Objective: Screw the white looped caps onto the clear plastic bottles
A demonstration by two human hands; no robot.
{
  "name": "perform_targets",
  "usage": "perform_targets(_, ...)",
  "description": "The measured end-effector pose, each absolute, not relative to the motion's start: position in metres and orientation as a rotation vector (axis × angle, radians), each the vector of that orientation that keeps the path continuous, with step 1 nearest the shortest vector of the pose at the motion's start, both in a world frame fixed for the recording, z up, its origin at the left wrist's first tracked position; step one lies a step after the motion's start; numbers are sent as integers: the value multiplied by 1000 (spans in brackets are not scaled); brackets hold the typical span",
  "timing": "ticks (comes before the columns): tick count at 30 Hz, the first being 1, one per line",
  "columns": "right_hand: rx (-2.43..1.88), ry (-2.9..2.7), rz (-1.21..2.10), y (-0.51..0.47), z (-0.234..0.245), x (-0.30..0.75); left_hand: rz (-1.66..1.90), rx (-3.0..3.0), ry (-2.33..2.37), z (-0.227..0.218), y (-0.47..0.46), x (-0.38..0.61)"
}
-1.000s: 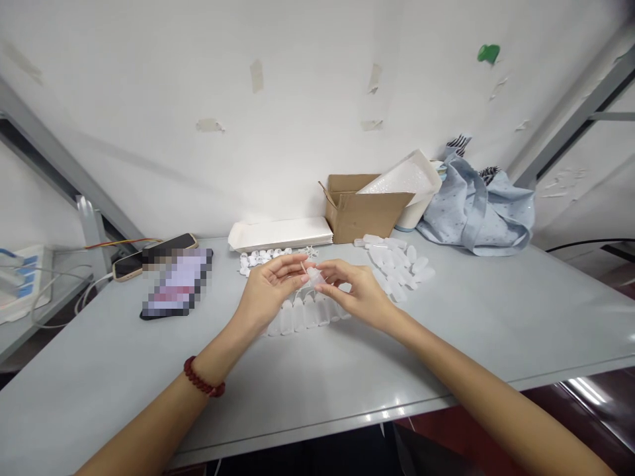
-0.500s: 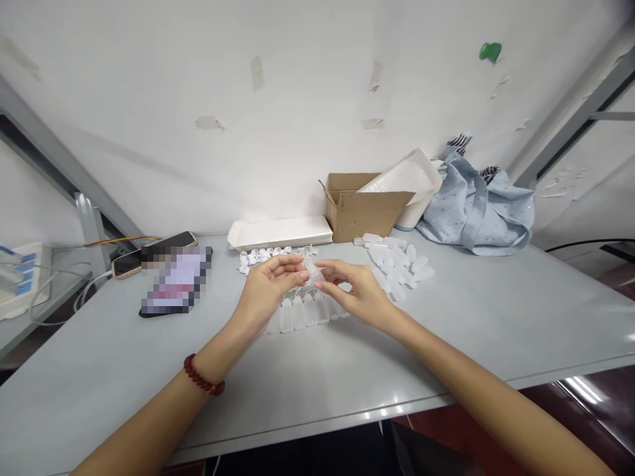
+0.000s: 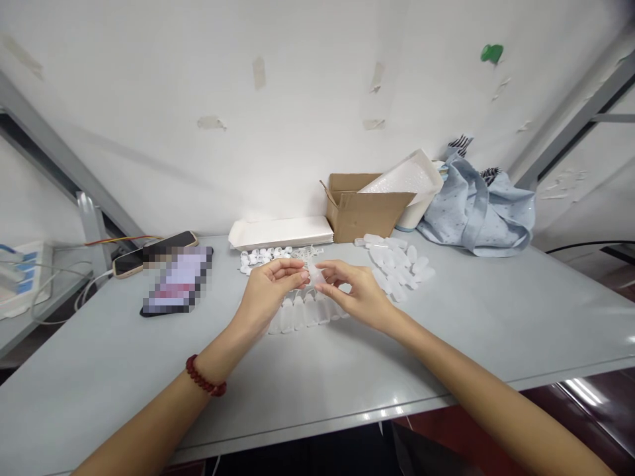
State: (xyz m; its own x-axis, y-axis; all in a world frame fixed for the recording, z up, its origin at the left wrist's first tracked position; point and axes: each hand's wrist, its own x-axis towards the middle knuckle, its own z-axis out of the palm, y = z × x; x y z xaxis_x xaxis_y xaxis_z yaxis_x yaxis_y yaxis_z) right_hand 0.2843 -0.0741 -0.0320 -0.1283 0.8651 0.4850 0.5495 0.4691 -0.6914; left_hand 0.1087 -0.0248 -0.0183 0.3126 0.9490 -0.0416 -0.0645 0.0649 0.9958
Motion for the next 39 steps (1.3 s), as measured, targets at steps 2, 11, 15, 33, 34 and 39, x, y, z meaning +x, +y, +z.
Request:
perform_targets(2, -1188, -1795, 458, -74, -32, 284, 978, 1270, 950, -18, -25, 109)
perform_targets(11, -1216, -1677, 524, -73, -30, 285, 1230, 1972, 979, -25, -32, 112)
perform_targets(15, -1217, -1616, 585, -73, -29, 284, 1296, 2418, 814, -28, -36, 112)
perform_targets(33, -1288, -1595, 582, -61, -8, 317, 1254, 2704, 633, -33, -36, 128)
perform_targets(34, -1311, -1560, 540, -59, -7, 324, 1220, 2707, 619, -33, -36, 130)
perform_targets(39, -1404, -1533, 375, -49, -9, 350, 898, 2766, 542, -31, -41, 143)
